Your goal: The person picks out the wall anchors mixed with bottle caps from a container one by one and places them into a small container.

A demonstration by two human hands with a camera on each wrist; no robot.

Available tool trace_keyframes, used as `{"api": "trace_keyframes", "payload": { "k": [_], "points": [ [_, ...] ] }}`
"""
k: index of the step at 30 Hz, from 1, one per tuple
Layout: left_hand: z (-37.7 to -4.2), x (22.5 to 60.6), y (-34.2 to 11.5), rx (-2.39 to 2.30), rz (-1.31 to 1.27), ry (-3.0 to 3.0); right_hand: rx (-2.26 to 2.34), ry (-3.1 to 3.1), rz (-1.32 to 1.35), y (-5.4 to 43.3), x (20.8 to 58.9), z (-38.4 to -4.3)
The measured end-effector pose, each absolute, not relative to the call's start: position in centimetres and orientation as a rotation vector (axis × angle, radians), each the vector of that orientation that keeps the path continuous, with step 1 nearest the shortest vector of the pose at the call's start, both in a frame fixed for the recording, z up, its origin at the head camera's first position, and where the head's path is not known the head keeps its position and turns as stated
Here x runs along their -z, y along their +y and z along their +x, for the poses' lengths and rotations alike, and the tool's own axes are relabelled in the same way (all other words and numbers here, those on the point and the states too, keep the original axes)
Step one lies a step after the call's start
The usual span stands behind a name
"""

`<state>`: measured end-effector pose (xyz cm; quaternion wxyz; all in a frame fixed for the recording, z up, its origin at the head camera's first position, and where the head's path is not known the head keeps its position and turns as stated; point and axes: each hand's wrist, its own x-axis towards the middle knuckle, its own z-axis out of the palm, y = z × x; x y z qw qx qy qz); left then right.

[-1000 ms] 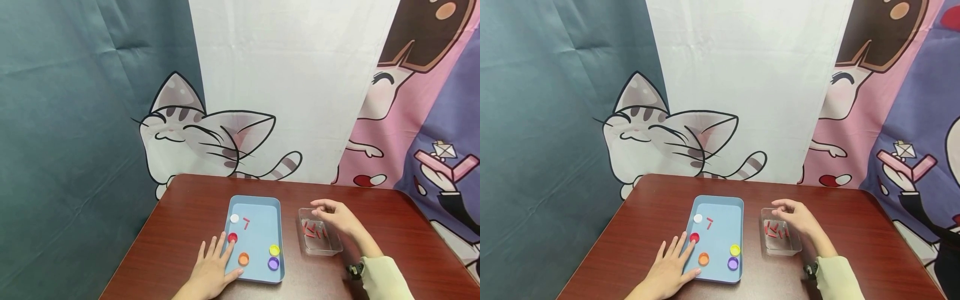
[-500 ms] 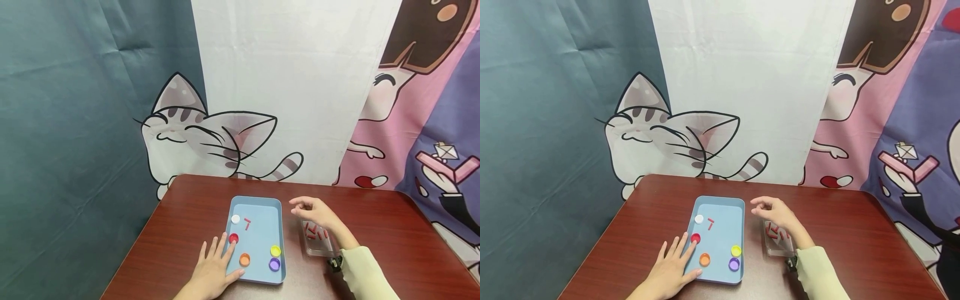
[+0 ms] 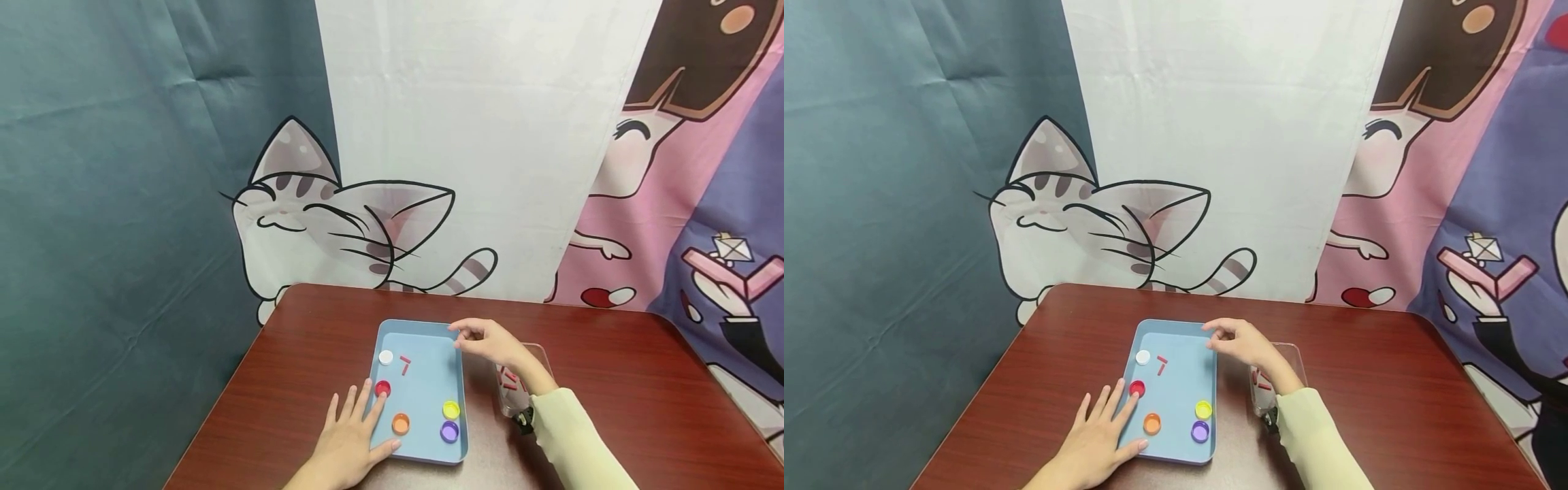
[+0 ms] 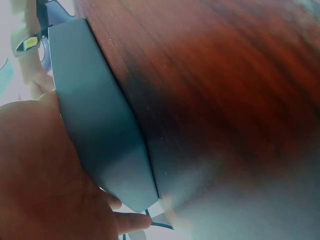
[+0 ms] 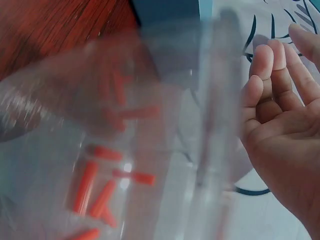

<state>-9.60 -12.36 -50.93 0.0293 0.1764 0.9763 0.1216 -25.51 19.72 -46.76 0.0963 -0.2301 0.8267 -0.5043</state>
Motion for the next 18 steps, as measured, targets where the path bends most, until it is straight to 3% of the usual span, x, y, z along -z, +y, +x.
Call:
{"api": "trace_keyframes", "payload": {
  "k": [18],
  "points": [
    [-9.6, 50.8, -12.3, -0.379, 0.527, 2.992, 1.368, 2.379, -0.845, 15.9, 47.4, -27.3]
  ]
}}
